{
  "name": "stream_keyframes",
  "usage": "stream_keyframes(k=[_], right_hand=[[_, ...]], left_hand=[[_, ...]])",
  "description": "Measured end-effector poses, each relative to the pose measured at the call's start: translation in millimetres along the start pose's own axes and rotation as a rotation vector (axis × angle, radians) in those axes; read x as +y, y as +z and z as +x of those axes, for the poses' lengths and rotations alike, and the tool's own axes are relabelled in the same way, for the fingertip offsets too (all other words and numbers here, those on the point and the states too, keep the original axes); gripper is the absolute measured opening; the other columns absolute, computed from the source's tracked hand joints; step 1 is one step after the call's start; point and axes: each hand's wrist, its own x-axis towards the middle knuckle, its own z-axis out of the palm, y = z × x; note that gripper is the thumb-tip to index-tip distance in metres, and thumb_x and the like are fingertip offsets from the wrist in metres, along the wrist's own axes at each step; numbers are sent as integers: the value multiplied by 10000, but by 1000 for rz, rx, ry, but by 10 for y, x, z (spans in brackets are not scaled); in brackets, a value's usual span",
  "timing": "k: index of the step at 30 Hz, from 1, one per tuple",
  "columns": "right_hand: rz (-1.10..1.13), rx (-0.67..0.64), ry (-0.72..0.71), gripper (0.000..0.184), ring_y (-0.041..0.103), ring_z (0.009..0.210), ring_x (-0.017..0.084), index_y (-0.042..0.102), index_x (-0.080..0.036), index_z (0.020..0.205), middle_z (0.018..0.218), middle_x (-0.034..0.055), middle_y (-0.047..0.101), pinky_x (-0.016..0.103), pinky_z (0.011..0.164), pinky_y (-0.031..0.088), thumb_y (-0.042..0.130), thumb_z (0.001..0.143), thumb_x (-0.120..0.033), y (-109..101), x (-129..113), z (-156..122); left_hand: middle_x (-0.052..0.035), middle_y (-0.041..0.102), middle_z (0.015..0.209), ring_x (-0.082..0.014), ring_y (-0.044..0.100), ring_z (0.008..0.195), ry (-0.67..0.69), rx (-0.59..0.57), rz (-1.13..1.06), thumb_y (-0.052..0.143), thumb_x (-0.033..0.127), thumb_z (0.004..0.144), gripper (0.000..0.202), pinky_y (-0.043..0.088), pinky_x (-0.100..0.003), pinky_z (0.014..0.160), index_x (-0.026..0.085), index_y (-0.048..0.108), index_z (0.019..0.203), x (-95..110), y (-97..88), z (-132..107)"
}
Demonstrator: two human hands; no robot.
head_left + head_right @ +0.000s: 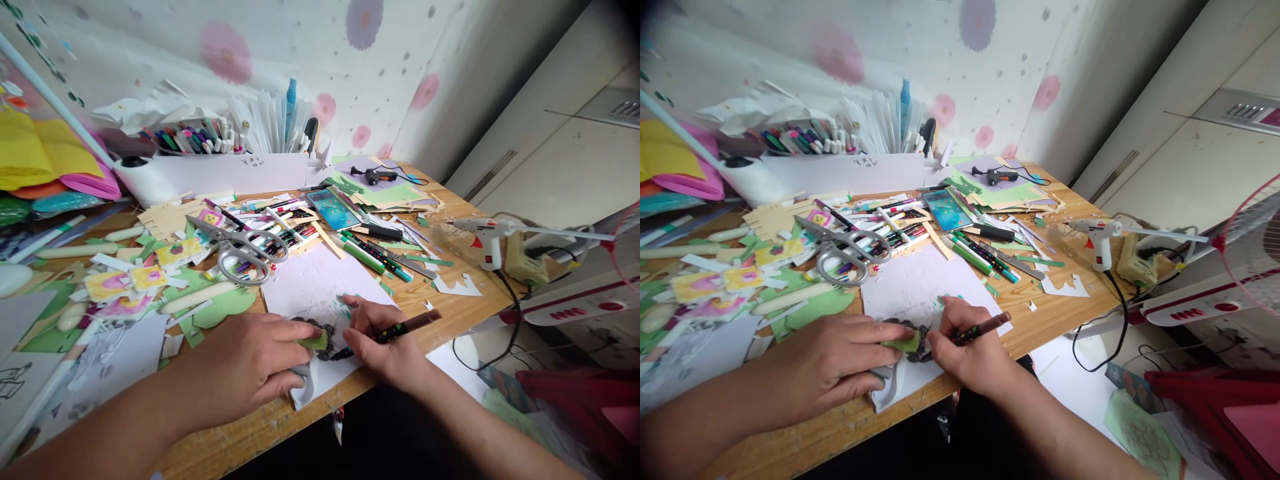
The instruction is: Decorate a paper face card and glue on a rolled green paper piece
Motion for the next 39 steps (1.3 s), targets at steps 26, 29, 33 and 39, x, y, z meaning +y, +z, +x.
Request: stream_keyframes(k=[26, 29, 33, 39], right_hand=[[15, -15, -12, 317, 426, 478, 90, 411, -210, 532, 497, -87, 430, 442, 943, 473, 631, 757, -170, -11, -16, 15], [17, -37, -9, 304, 448, 477, 86, 433, -208, 542, 496, -90, 454, 466, 998, 437, 642, 758, -172, -16, -10, 9], [39, 25, 27, 306, 414, 474, 90, 415, -213, 538, 496, -88, 422, 457, 979, 468, 620, 761, -170, -16, -7, 6], [42, 29, 46, 315, 393, 490, 91, 387, -213, 535, 514, -84, 384, 432, 906, 501, 609, 754, -171, -7, -9, 8]], left_hand=[[-16, 671, 1250, -239, 682, 978, -18, -35, -5, 594, 263, 875, 168, 523, -351, 805, 270, 685, 1016, 2, -9, 5], [-21, 668, 1256, -244, 681, 989, -9, -54, -5, 581, 269, 884, 164, 524, -358, 803, 263, 681, 1014, -4, -9, 13], [-28, 663, 1269, -250, 675, 1009, -4, -48, 7, 574, 271, 891, 168, 524, -365, 821, 260, 679, 1022, -11, -2, 10], [-25, 669, 1260, -247, 675, 1018, 3, -34, 18, 583, 279, 890, 176, 528, -361, 827, 262, 682, 1034, -15, -1, -1]])
